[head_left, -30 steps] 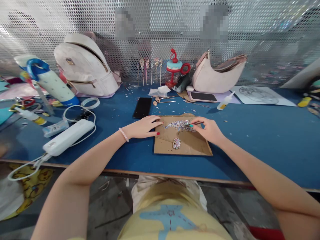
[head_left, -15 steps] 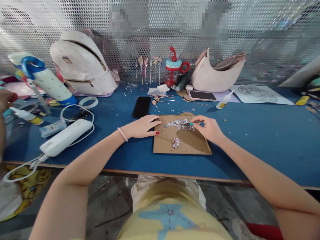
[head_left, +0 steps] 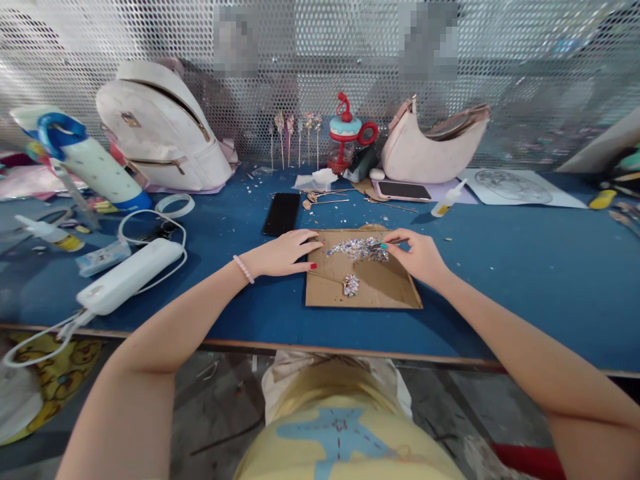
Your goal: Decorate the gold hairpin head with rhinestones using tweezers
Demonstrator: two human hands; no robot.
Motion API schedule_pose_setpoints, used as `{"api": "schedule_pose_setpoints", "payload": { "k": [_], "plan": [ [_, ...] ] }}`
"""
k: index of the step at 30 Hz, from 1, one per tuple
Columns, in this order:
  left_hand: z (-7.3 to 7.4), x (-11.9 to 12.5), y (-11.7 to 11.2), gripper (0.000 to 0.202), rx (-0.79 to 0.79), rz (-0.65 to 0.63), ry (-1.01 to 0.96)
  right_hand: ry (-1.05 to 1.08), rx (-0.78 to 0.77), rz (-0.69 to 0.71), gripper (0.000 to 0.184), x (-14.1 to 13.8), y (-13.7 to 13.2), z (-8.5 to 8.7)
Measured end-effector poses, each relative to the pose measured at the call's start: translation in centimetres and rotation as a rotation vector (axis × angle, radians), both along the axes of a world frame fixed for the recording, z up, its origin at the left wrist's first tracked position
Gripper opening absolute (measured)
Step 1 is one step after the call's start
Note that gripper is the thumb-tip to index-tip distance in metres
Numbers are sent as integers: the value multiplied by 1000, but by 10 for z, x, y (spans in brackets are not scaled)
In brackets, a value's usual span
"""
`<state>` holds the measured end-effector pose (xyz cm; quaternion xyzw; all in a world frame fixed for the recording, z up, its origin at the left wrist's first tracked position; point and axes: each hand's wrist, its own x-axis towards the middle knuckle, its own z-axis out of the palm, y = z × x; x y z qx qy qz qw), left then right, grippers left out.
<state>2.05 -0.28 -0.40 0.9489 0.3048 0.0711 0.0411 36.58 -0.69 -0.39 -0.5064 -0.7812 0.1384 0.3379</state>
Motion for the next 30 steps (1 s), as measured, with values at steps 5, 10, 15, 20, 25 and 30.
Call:
{"api": "schedule_pose_setpoints", "payload": {
  "k": [5, 10, 15, 20, 25, 30],
  "plan": [
    [0, 1, 0, 57, 1, -1, -3, 0, 11, 2, 25, 1, 1, 0],
    [-1, 0, 0, 57, 0, -3, -10, -4, 8, 22, 24, 0, 0, 1],
    [-1, 0, 0, 56, -1, -1, -17, -18, -9, 39, 24, -1, -2, 2],
    [-1, 1, 0, 56, 0, 2, -8, -29, -10, 43, 23, -1, -3, 3],
    [0, 1, 0, 57, 3, -3, 4, -30, -6, 59, 20, -1, -3, 3],
    [1, 1, 0, 56, 7, 0, 7, -19, -4, 75, 18, -1, -5, 3]
  ]
}}
